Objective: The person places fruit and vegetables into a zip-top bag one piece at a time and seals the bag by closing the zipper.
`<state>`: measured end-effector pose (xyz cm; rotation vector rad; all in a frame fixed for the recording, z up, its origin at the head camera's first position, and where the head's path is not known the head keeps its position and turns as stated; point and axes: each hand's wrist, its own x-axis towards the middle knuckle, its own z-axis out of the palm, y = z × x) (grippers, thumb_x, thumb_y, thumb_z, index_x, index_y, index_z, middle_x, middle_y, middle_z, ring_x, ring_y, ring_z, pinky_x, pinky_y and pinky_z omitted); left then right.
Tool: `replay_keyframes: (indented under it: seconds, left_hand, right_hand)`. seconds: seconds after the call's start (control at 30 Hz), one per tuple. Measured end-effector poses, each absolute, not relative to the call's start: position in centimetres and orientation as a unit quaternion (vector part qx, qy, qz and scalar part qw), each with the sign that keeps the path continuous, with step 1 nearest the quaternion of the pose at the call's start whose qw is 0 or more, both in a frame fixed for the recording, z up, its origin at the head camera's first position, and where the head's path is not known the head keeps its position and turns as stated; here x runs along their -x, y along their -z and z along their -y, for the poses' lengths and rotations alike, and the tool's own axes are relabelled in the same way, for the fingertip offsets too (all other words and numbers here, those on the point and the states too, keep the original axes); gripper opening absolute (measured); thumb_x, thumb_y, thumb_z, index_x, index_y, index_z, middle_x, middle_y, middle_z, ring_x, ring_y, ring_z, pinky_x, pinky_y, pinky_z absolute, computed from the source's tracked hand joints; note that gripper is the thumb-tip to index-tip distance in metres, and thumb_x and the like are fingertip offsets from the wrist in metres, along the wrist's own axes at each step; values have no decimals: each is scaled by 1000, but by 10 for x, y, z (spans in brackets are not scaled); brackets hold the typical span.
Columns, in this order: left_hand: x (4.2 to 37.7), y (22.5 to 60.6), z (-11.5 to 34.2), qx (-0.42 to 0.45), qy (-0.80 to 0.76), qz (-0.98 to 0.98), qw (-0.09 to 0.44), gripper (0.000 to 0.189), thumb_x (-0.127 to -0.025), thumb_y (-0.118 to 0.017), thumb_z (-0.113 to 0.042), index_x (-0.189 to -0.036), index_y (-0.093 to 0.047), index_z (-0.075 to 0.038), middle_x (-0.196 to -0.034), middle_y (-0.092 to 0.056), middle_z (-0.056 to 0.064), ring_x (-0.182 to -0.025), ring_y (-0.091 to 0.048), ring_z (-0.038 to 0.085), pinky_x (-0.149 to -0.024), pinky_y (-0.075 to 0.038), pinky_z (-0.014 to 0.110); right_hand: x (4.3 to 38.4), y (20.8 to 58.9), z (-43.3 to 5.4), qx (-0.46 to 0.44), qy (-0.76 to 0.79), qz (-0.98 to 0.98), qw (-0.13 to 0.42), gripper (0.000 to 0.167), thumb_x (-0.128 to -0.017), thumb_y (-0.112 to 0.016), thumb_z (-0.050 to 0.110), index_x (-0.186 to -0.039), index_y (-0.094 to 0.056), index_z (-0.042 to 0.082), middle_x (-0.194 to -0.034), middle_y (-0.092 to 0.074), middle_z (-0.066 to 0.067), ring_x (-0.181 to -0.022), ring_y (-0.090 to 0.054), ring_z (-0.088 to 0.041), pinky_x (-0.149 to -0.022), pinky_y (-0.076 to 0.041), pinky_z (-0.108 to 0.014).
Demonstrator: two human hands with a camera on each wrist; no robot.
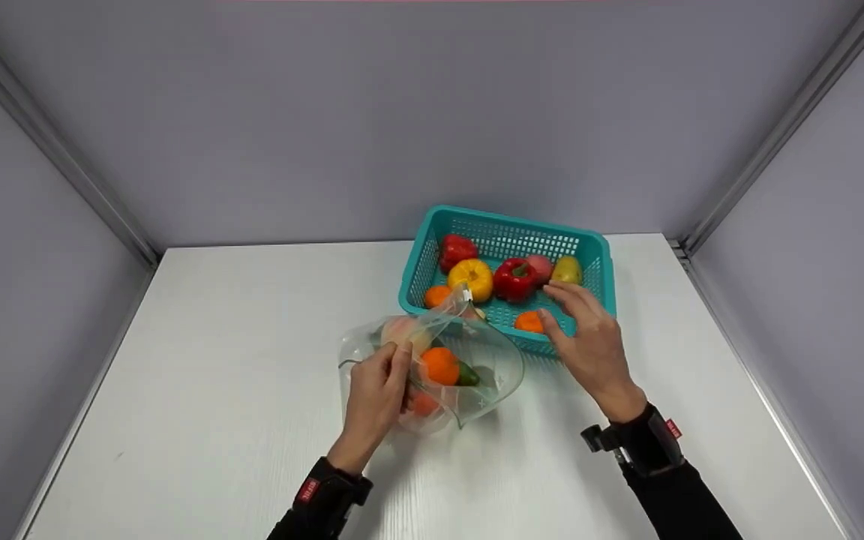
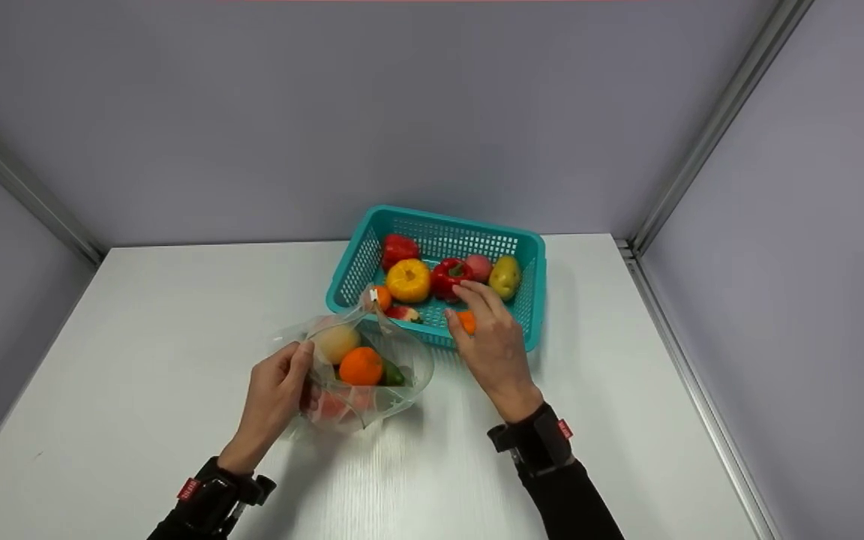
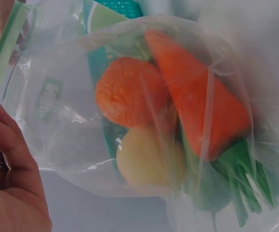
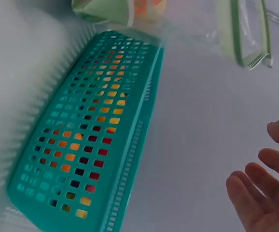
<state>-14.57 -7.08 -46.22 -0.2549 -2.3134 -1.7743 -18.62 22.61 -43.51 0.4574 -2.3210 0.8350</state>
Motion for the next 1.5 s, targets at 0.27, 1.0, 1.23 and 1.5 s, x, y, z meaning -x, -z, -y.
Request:
replay_keyframes:
  seconds: [0.27, 1.0, 1.23, 1.5]
  left_hand:
    - [145, 462, 71, 91, 608, 782, 98, 42, -110, -53, -27, -74, -54, -7, -54, -55, 0, -40, -53, 9, -38, -48, 27]
    - [144, 463, 70, 88, 594, 793, 105, 41, -110, -53, -26, -73, -53, -9, -53, -54, -2, -39, -52, 7, -38, -47, 27]
    - [144, 464, 72, 84, 593, 794, 103, 42, -110, -54, -28, -73, -52, -9, -54, -53, -3, -40, -51, 7, -39, -48, 27]
    - [144, 464, 71, 83, 598, 791, 99, 42, -110, -54, -29, -73, -53, -9, -53, -53, -2, -39, -52, 8, -39, -48, 28]
  right_hand:
    - [218, 450, -229, -112, -295, 923, 219, 39, -94, -77, 17, -127, -69, -3, -129, -67, -20, -117, -64, -38, -99, -53, -53]
    - [261, 475, -227, -21, -215, 976, -2, 50, -101, -68, 27, -139, -60, -5, -135, -62, -26, -111, -64, -41, -97, -52, -57]
    - [271, 479, -228, -7, -222, 973, -58, 51, -103, -65, 30, -140, -59, -4, -135, -64, -24, -100, -64, -36, -92, -54, -53]
    - [279, 480, -233, 4, -247, 963, -111, 59, -96, -68, 28, -142, -56, -7, -139, -60, -28, -100, -60, -36, -97, -53, -54]
